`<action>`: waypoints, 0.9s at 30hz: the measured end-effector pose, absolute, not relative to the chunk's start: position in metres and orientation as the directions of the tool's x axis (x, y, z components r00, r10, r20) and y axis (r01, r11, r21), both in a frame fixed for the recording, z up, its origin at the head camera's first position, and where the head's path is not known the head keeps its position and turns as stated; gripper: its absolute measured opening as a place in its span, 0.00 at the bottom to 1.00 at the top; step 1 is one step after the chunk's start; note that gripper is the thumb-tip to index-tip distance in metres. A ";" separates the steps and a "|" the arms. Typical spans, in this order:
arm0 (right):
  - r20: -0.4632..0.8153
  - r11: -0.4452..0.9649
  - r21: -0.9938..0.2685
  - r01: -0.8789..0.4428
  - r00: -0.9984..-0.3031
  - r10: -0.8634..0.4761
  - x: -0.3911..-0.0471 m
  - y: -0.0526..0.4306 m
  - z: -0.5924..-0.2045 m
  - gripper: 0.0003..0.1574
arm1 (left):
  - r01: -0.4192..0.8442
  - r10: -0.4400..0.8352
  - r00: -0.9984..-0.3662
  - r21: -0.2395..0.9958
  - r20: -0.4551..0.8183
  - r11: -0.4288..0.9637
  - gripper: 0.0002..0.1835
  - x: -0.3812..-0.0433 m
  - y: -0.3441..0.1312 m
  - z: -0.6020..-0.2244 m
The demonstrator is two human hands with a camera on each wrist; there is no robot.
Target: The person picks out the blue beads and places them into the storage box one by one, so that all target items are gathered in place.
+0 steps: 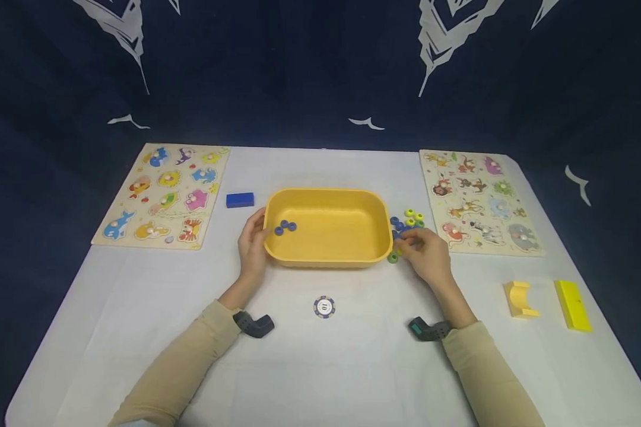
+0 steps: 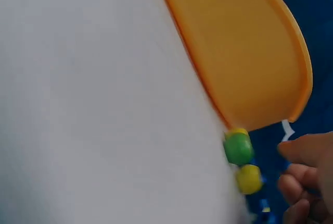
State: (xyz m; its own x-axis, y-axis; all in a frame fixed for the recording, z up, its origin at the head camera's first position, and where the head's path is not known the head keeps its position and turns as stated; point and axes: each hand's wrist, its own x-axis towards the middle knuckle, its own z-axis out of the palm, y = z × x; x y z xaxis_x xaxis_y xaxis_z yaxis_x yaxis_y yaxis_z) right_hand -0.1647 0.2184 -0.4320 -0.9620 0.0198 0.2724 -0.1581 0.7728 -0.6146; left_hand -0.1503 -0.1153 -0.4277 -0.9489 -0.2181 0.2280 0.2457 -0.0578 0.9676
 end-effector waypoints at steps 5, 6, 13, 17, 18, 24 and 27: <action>0.383 0.708 -0.661 -0.249 -0.923 0.034 -0.169 0.209 -0.393 0.14 | 0.236 -0.217 -0.951 0.971 0.223 -0.038 0.24 -0.148 -0.113 -0.423; 0.392 0.697 -0.661 -0.278 -0.920 0.004 -0.171 0.202 -0.384 0.14 | 0.239 -0.216 -0.950 0.970 0.224 -0.042 0.24 -0.148 -0.113 -0.423; 0.265 0.652 -0.639 -0.408 -0.913 -0.311 -0.192 0.130 -0.358 0.12 | 0.250 -0.212 -0.950 0.966 0.231 -0.067 0.24 -0.151 -0.114 -0.428; 0.132 0.677 -0.617 -0.401 -0.901 -0.414 -0.204 0.091 -0.370 0.11 | 0.247 -0.216 -0.949 0.967 0.231 -0.054 0.24 -0.150 -0.114 -0.428; 0.105 0.680 -0.615 -0.400 -0.896 -0.432 -0.207 0.084 -0.374 0.10 | 0.246 -0.214 -0.949 0.968 0.230 -0.050 0.24 -0.149 -0.113 -0.425; -0.020 0.722 -0.558 -0.408 -0.864 -0.504 -0.216 0.046 -0.389 0.10 | 0.252 -0.212 -0.949 0.966 0.235 -0.061 0.24 -0.148 -0.113 -0.424; -0.049 0.743 -0.528 -0.411 -0.859 -0.510 -0.217 0.035 -0.394 0.09 | 0.264 -0.207 -0.947 0.962 0.245 -0.069 0.24 -0.149 -0.114 -0.424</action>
